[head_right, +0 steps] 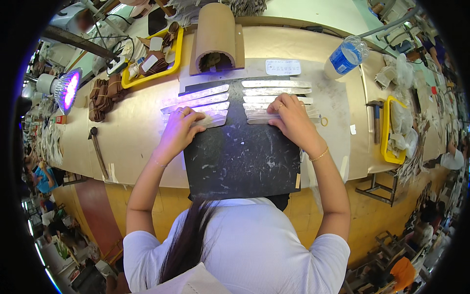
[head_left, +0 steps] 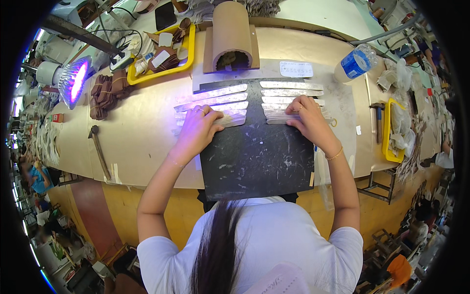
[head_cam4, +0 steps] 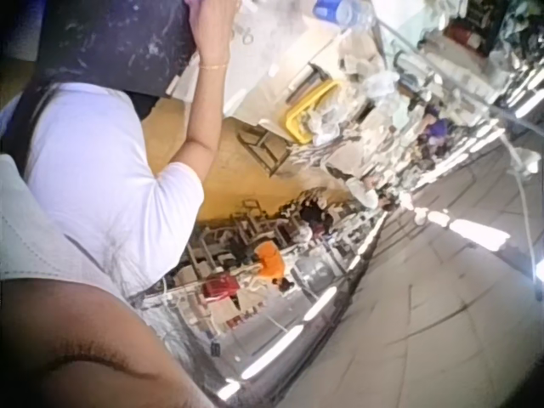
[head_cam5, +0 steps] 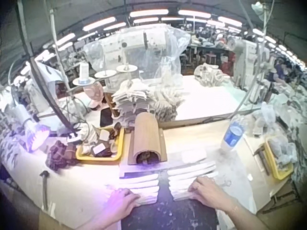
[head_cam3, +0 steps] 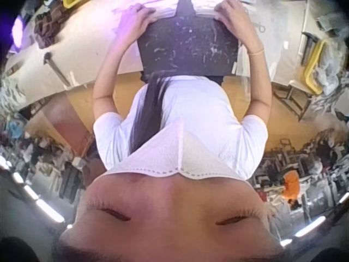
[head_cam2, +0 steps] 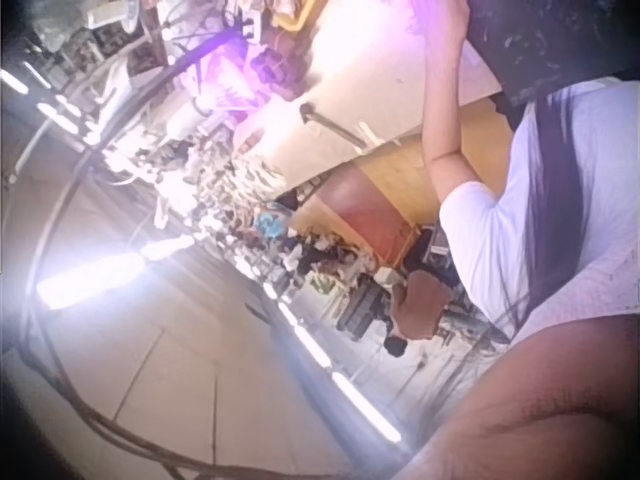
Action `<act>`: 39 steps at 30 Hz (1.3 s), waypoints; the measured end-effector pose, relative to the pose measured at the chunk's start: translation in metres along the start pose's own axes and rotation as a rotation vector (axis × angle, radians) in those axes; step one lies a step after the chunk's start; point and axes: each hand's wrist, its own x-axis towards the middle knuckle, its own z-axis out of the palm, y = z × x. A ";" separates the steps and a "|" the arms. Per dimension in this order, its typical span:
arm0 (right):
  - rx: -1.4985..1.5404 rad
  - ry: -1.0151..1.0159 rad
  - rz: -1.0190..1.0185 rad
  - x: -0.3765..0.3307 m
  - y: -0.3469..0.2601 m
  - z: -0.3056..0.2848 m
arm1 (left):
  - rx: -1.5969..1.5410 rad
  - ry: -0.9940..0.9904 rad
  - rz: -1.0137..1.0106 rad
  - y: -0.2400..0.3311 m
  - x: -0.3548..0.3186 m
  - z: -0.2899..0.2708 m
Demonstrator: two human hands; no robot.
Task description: The person arranges multiple white fabric strips on a black cutting mat, then uses a ruler and pencil to mark measurements on each strip. After marking, the person gathers the strips and places them into a yellow bin.
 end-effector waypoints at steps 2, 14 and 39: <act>-0.002 -0.039 0.043 0.000 0.002 0.000 | -0.026 -0.067 -0.064 0.003 0.002 -0.003; -0.106 -0.020 -0.002 0.000 -0.009 0.003 | -0.062 -0.003 0.078 -0.003 0.004 0.000; -0.104 0.005 -0.037 0.029 0.005 -0.001 | -0.088 -0.048 -0.004 -0.001 0.027 0.002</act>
